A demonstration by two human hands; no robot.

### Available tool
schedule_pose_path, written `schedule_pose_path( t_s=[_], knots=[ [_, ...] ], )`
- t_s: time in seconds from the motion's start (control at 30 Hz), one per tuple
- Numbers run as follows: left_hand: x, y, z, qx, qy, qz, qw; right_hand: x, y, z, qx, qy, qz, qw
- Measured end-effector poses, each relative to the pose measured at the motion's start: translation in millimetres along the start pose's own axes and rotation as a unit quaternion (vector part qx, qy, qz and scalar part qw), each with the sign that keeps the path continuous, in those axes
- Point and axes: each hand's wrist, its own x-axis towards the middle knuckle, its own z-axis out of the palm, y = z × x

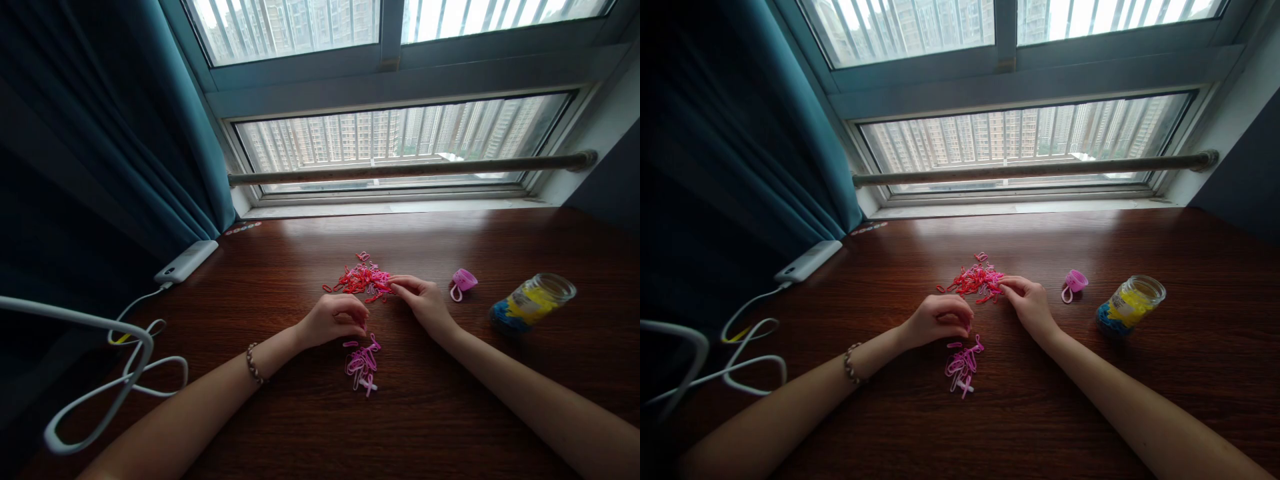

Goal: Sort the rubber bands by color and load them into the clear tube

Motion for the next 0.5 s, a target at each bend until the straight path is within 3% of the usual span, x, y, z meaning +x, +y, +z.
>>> schedule_pose_path(
  t_s=[0.27,0.4,0.5],
  knots=[
    [-1.5,1.6,0.3,0.016,-0.019,0.005,1.000,-1.5,-3.6,0.2,0.036,0.020,0.055,0.998],
    [-2.0,-6.9,-5.3,0.128,0.029,0.024,0.991,-1.1,-2.1,-0.3,0.040,0.024,0.056,0.997],
    [-0.2,-16.6,-15.3,0.262,0.069,0.046,0.962,-0.9,-1.6,-0.1,0.030,0.026,0.033,0.999]
  ],
)
